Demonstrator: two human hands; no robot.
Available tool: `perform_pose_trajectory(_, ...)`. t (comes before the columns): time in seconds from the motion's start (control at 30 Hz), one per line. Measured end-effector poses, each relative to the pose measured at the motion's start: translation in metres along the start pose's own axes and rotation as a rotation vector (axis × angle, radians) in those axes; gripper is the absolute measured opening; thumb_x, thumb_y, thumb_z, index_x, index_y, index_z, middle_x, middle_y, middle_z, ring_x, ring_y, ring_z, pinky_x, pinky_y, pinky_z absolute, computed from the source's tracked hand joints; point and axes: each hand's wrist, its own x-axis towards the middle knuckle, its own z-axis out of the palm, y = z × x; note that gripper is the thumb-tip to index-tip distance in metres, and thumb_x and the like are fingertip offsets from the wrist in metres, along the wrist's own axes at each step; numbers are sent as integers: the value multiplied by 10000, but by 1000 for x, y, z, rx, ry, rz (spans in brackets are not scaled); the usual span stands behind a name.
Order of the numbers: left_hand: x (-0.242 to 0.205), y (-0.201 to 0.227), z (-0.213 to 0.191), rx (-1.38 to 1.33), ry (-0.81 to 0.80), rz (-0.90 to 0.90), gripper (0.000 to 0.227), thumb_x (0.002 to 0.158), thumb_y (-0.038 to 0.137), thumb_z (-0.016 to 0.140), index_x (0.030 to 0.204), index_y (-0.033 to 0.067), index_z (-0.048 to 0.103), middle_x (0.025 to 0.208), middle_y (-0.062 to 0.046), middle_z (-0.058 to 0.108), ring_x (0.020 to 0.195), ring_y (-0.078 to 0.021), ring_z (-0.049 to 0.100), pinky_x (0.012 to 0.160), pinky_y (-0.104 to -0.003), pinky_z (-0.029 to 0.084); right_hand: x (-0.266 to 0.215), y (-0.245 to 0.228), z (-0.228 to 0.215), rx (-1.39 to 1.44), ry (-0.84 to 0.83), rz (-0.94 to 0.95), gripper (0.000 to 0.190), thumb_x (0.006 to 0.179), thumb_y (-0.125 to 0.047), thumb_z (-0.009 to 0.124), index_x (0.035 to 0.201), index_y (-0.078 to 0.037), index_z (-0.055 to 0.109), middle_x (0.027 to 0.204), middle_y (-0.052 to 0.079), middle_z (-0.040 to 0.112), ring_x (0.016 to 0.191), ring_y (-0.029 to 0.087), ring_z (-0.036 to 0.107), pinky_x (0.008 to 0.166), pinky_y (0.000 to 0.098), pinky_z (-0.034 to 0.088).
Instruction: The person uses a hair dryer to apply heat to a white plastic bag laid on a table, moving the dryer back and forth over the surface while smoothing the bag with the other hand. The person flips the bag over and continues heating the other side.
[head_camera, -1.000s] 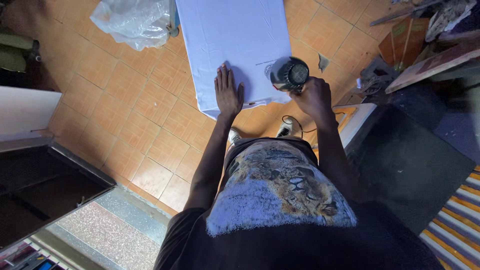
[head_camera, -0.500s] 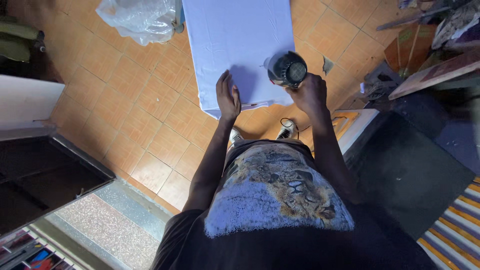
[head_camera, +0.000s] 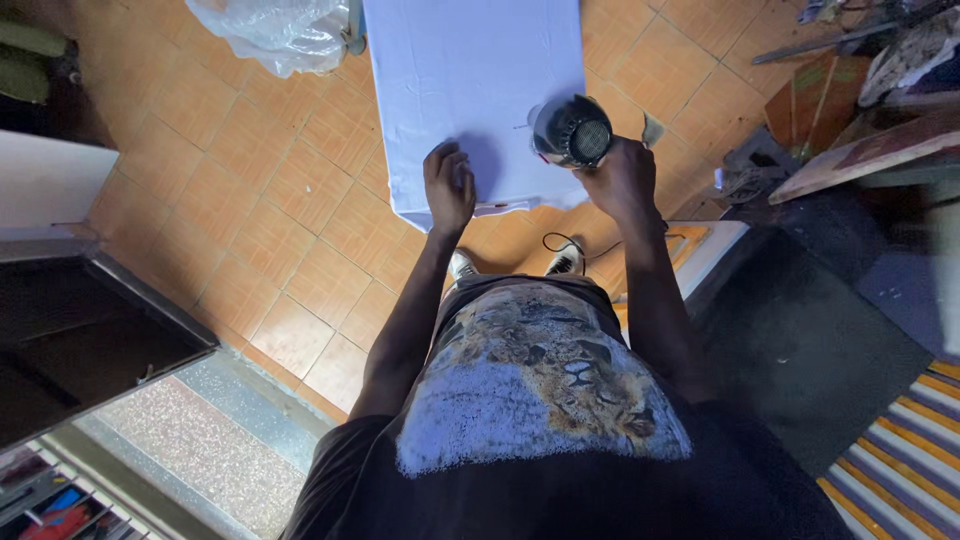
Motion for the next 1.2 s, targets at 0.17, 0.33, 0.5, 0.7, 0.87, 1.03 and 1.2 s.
perform_pose_trajectory(0.17, 3, 7, 9, 1, -91, 40, 261, 927, 114, 580, 1145, 15, 684, 1314, -202, 613, 1305, -447, 548, 1134, -516, 416, -15, 25, -4, 46, 68, 4, 255, 793, -211, 827, 747, -4, 685, 668, 214, 662, 756, 501, 708, 656, 498, 564)
perform_pose_trajectory(0.33, 12, 35, 39, 87, -233, 52, 436, 947, 196, 603, 1334, -5, 613, 1527, -233, 489, 1420, -483, 442, 1191, -538, 358, -22, 34, -3, 44, 71, -64, 294, 802, -171, 842, 693, 17, 644, 612, 238, 613, 688, 544, 667, 597, 494, 530)
perform_pose_trajectory(0.5, 1, 52, 67, 534, -579, 94, 803, 1046, 590, 511, 1614, 46, 348, 1722, -180, 201, 1595, -394, 184, 1297, -563, 190, -8, 47, 2, -49, 202, 16, 354, 752, -258, 854, 775, 41, 667, 684, 257, 659, 765, 516, 704, 596, 472, 534)
perform_pose_trajectory(0.7, 13, 12, 9, 764, -470, -256, 998, 993, 740, 505, 1621, -3, 278, 1711, -254, 148, 1594, -415, 153, 1293, -575, 176, -20, 31, 12, 22, 135, 123, 357, 711, -266, 843, 811, 42, 694, 764, 305, 687, 844, 567, 691, 670, 621, 537)
perform_pose_trajectory(0.87, 0, -7, -13, 680, -282, -275, 829, 1048, 646, 426, 1556, -3, 339, 1656, -256, 234, 1556, -423, 233, 1268, -571, 203, -30, 13, 15, 115, 83, 92, 378, 751, -281, 834, 817, 58, 679, 776, 325, 679, 857, 578, 683, 697, 561, 555)
perform_pose_trajectory(1.03, -11, -34, -14, 402, 10, -93, 516, 1081, 458, 406, 1365, 48, 538, 1479, -159, 475, 1425, -351, 465, 1211, -520, 303, -15, 19, 25, 35, 126, 44, 388, 740, -339, 834, 732, 9, 663, 661, 228, 658, 743, 501, 708, 616, 554, 559)
perform_pose_trajectory(1.2, -16, -37, -14, 230, 62, -32, 379, 1067, 392, 430, 1270, 107, 577, 1287, -83, 536, 1260, -302, 556, 1151, -530, 346, -22, -30, 3, 162, 26, -74, 346, 773, -226, 822, 776, 83, 667, 753, 330, 678, 827, 587, 680, 703, 578, 555)
